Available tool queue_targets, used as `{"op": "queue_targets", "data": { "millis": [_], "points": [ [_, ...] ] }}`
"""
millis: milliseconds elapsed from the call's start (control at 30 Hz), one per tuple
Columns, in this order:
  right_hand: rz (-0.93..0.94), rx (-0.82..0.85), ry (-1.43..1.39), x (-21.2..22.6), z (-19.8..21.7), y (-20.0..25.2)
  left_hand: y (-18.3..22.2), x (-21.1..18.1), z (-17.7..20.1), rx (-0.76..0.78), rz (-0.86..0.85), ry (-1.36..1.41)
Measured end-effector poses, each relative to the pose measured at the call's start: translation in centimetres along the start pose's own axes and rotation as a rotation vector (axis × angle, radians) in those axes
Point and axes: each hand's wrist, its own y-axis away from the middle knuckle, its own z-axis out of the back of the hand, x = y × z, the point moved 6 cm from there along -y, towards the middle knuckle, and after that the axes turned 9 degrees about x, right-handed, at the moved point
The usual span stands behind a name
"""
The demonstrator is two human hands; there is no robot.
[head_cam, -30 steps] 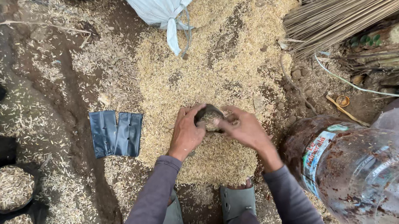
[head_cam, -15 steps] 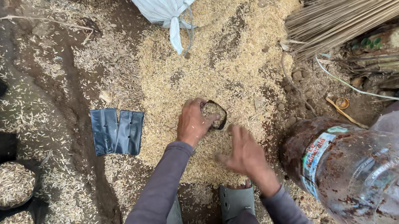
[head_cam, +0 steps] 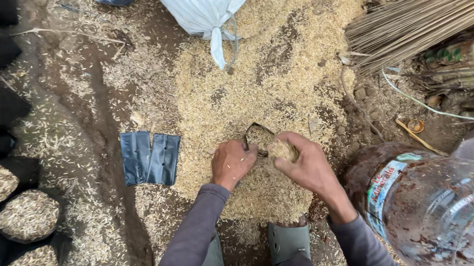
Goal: The person repeatedly scoops sawdust from a pile on the ground into small black plastic bags, then places the filled bags into a larger black bag. The process is repeated multiple times.
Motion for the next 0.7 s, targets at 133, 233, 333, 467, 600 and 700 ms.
{"op": "queue_targets", "data": {
  "millis": [133,233,333,467,600,700],
  "points": [
    [-0.042,0.003,0.134,3.5,1.2,-0.7,0.1,-0.3,0.3,-0.035,-0.056,-0.008],
    [0.077,0.019,0.126,5.2,2.0,-0.9,0.6,-0.2,0.7,-0.050,-0.087,-0.057],
    [0.244,-0.043,0.164,5.9,2.4,-1.5,0.9,-0.1,0.9,-0.104,-0.151,-0.085],
    [-0.014,-0.080,0.364,3.3,0.7,-5.0,1.2,-0.4,0.8,-0.165,-0.238,-0.138],
    [-0.016,0.051,0.225,0.1,-2.2,-6.9,2.0,-0.5,0.1,-0.104,-0.150,-0.180],
    [0.173,0.008,0.191,-0.9,-2.3,-6.3,2.9,-1.7,1.2,-0.166,-0.207,-0.016]
  ]
}}
